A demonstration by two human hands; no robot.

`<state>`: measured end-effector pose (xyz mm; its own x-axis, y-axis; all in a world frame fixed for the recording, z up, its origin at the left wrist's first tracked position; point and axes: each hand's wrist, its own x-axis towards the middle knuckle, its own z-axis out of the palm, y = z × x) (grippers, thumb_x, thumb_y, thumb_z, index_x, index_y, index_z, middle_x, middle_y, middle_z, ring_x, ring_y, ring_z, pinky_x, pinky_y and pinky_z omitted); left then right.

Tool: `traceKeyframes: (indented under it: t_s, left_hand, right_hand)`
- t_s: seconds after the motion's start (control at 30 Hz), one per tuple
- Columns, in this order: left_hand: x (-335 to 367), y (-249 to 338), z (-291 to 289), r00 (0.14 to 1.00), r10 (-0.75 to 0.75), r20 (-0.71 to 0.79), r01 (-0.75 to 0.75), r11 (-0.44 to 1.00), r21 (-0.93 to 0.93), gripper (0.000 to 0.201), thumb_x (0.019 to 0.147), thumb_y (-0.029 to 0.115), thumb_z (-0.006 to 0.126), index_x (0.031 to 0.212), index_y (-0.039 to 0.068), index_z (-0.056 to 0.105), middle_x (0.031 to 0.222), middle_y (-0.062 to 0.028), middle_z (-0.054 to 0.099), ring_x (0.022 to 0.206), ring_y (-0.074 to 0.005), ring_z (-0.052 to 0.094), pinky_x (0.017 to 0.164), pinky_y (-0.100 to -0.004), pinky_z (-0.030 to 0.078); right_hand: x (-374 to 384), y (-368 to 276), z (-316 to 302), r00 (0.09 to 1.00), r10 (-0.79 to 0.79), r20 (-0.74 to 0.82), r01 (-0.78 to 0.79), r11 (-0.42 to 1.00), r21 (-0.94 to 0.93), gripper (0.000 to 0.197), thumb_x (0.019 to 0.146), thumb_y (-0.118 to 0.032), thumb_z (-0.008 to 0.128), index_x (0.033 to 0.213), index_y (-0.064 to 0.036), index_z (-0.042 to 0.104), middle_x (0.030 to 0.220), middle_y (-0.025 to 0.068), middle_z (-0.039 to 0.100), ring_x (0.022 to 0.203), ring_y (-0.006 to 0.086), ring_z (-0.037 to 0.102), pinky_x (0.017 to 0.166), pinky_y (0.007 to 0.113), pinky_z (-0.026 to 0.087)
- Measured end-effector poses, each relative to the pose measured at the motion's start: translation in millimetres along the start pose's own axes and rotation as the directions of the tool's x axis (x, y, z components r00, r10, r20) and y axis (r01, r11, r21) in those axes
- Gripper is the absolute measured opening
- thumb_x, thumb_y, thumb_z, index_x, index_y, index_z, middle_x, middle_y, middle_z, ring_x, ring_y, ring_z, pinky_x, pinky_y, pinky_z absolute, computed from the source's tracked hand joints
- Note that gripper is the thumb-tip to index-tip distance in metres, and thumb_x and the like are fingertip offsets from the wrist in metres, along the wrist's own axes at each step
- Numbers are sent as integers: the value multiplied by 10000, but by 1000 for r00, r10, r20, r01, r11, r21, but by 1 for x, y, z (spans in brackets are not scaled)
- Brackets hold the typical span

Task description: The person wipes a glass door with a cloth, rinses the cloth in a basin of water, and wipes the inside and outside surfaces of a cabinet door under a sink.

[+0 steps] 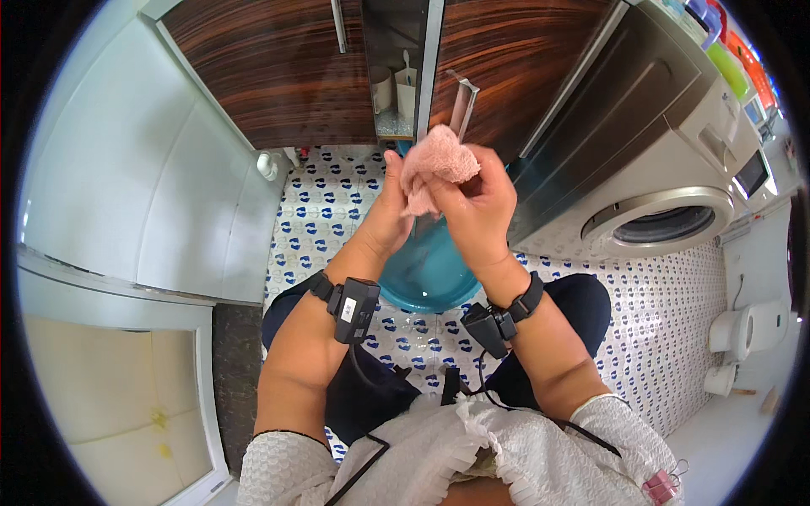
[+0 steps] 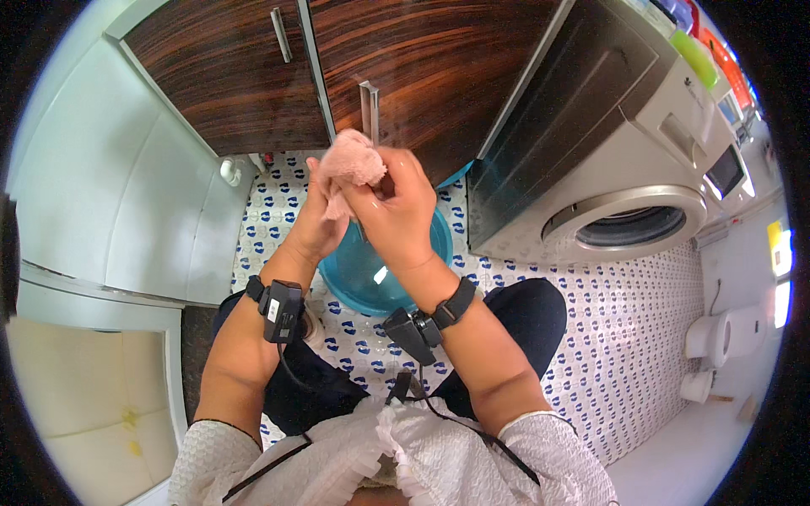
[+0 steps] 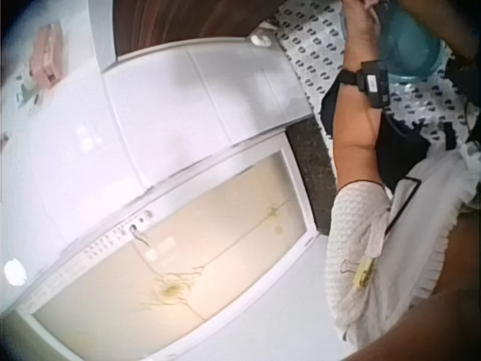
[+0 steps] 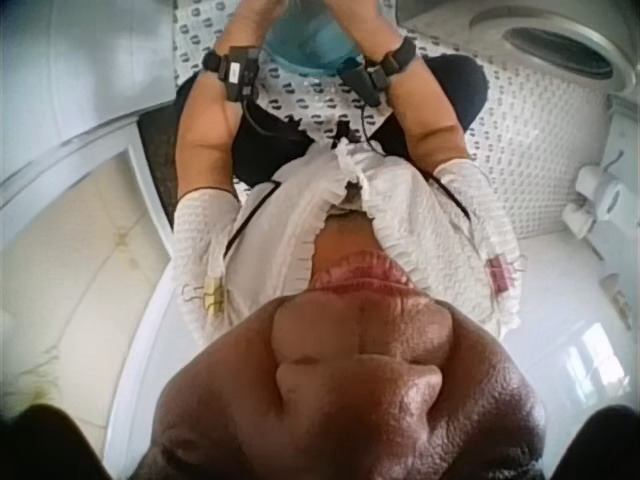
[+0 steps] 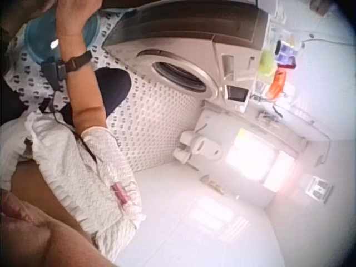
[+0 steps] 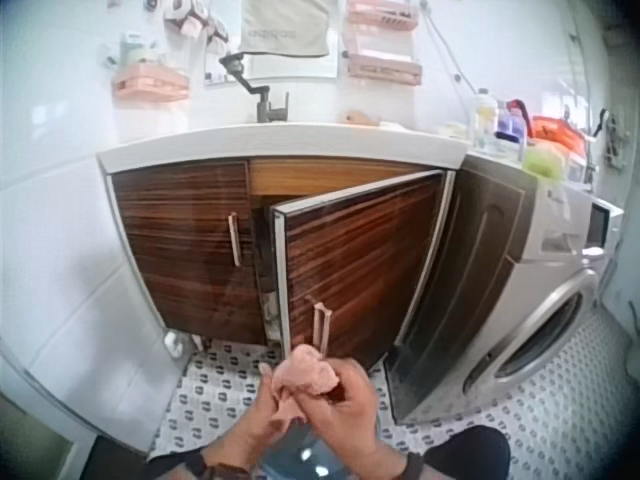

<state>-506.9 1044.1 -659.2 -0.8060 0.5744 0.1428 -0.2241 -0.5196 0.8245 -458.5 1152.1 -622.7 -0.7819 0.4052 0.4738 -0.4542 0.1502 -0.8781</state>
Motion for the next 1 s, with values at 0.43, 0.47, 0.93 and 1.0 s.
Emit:
traceKeyframes:
  t_s: [0.43, 0.47, 0.93, 1.0]
  left_hand:
    - [5, 0, 17, 999, 38, 29, -40, 996, 76, 892, 879, 721, 181, 1406, 7, 274, 1349, -128, 441, 1196, -203, 460, 1018, -356, 357]
    - [5, 1, 15, 997, -11, 82, 6, 998, 65, 922, 866, 734, 181, 1425, 1, 224, 1481, -113, 273, 1373, -218, 232, 1136, -341, 124]
    - [-1, -22, -35, 985, -43, 167, 132, 814, -566, 829, 888, 697, 271, 1414, 56, 277, 1446, -85, 340, 1340, -205, 292, 1110, -335, 213]
    - [5, -20, 0, 966, -8, -260, 20, 999, 44, 795, 880, 696, 309, 1350, 56, 355, 1387, -87, 413, 1320, -205, 320, 1122, -352, 197]
  right_hand:
    - [-50, 160, -43, 882, 467, -72, -470, 881, -46, 239, 773, -45, 670, 977, -14, 549, 842, 77, 630, 709, 153, 603, 604, 294, 489]
    - [-51, 170, -47, 828, 556, -70, -557, 831, 16, 226, 784, -40, 655, 980, -9, 546, 838, 74, 629, 698, 154, 601, 594, 294, 489]
    - [16, 50, -8, 913, -371, -171, 311, 902, -299, 563, 721, 23, 631, 1262, -71, 512, 1326, 195, 414, 1213, 371, 426, 1025, 400, 347]
    - [0, 88, -16, 947, -256, -194, 193, 937, -291, 586, 733, 40, 616, 1293, -73, 488, 1364, 198, 374, 1247, 374, 395, 1039, 395, 330]
